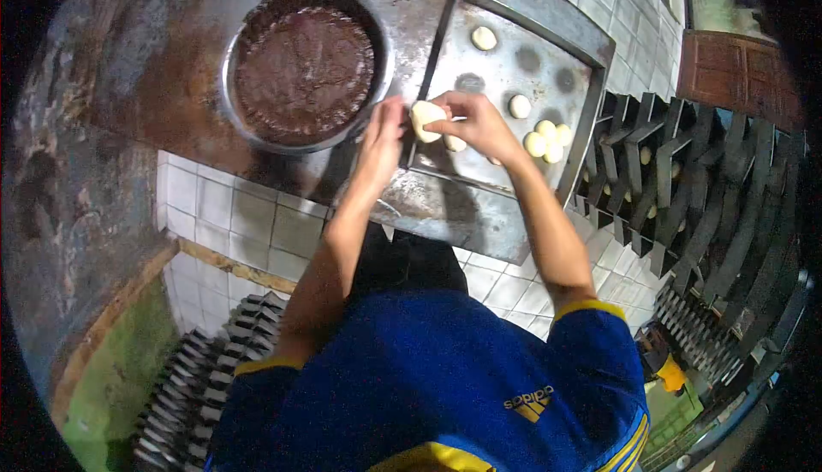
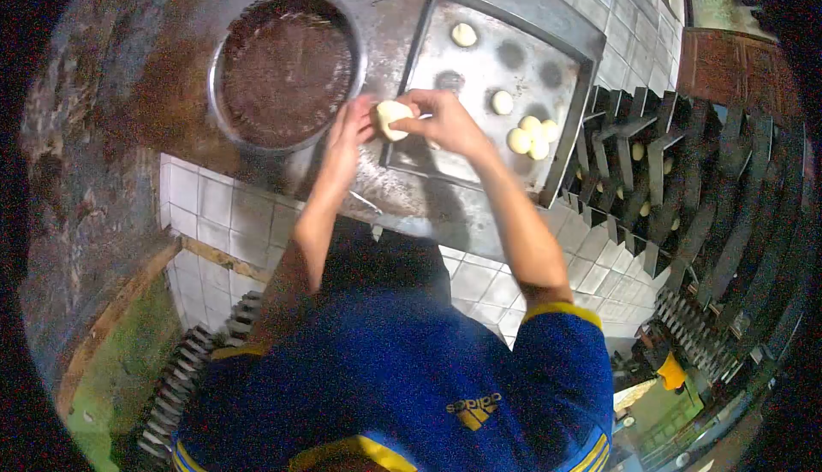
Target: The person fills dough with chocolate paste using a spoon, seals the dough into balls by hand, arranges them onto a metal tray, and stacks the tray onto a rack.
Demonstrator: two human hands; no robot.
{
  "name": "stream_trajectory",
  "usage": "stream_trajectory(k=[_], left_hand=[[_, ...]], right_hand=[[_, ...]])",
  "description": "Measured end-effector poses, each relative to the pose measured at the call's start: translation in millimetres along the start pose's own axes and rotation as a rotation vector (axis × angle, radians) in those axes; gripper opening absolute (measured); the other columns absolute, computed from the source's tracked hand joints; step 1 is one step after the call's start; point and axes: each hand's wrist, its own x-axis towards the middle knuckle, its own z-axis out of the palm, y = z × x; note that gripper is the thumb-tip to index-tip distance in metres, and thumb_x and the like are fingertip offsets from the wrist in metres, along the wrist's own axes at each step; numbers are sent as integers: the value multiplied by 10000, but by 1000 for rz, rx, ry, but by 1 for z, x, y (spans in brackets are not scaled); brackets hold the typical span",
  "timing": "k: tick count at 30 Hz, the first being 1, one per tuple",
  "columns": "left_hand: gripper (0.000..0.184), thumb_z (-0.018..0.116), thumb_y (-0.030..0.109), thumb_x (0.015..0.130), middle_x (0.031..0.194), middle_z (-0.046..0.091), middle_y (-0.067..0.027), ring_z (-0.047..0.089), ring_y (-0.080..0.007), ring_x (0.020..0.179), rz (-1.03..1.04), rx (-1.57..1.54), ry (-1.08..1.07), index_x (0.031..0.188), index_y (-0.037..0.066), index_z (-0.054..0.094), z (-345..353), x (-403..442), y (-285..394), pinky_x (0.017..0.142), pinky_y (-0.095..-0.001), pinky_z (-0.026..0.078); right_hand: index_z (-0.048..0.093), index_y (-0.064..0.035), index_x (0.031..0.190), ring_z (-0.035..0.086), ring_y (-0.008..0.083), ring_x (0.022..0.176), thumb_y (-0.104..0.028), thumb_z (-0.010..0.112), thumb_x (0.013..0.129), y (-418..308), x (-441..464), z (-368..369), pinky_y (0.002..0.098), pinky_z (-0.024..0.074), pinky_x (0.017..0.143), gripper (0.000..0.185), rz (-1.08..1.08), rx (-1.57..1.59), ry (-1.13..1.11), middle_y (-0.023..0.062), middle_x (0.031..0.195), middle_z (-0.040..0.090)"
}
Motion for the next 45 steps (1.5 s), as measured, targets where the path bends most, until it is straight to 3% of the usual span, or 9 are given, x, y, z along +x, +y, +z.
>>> stream_trajectory(k=[4, 7, 13, 15, 23, 29, 36, 39, 45], left_hand=[[588, 458, 482, 1143, 732, 673, -52, 632, -145, 683, 229, -69, 121, 856, 3, 644, 4, -9, 50, 658, -335, 507], [618, 452, 505, 1141, 665, 621, -33, 598, -128, 644, 323, -15, 201, 817, 10, 632, -13, -34, 102, 622, -326, 488], [613, 436, 593, 1118, 971, 663, -35, 633, -97, 933, 228, -288, 178, 1051, 18, 637, -57, -46, 132, 826, -275, 499], [599, 436, 593, 1116, 1017, 678, -27, 638, -103, 968, 222, -744, -327, 1123, 30, 640, -89, -51, 140, 862, -283, 505], [362, 520, 414, 1131, 902, 686, 8, 651, -82, 793, 221, -612, -68, 993, 111, 663, -146, -74, 165, 705, -250, 533], [494, 824, 207, 903, 1180, 718, -98, 681, -183, 1106, 355, -401, -592, 1302, 11, 607, -179, -52, 92, 987, -363, 553], [744, 960, 166, 722, 1246, 726, -140, 707, -236, 1133, 572, 251, -348, 1349, -3, 596, -225, -71, 79, 1007, -376, 556], [707, 941, 136, 744, 1244, 732, -139, 715, -234, 1125, 693, 585, -336, 1349, 5, 600, -256, -72, 87, 996, -368, 562], [669, 879, 45, 798, 1257, 708, -151, 697, -254, 1160, 542, 762, 80, 1386, 6, 561, -373, -51, 17, 999, -404, 563]], right_hand=[[736, 4, 1102, 655, 110, 876, -183, 830, 875, -87, -31, 65, 319, 543, 814, 308, 21, 144, 271, 62, 921, 739], [710, 1, 1060, 644, 111, 876, -178, 811, 911, -131, -31, 94, 306, 538, 798, 254, -129, 388, 331, 40, 926, 724], [717, 7, 881, 616, 63, 763, -134, 778, 978, -188, 24, 153, 251, 501, 684, 181, -261, 450, 779, 19, 847, 727], [729, 7, 863, 604, 52, 721, -148, 768, 995, -205, 31, 156, 245, 486, 646, 207, -195, 562, 728, 4, 816, 727], [761, 4, 872, 572, 32, 647, -300, 723, 1049, -245, 33, 174, 224, 429, 559, 354, -170, 498, 556, -17, 760, 700], [797, 18, 1090, 674, 123, 930, -320, 681, 1061, -301, 0, 166, 317, 534, 791, 359, 15, 320, 25, 78, 994, 774], [772, 21, 1098, 764, 359, 927, -536, 690, 994, -115, 6, 198, 485, 579, 840, 572, 257, -362, 340, 253, 1024, 754], [681, -4, 1013, 727, 487, 868, -312, 673, 993, 89, -47, 274, 542, 603, 757, 309, 415, -887, 213, 292, 940, 730], [591, 0, 1214, 675, 477, 1000, -132, 623, 978, 76, -75, 301, 521, 569, 866, 272, 81, -765, 311, 223, 1110, 667]])
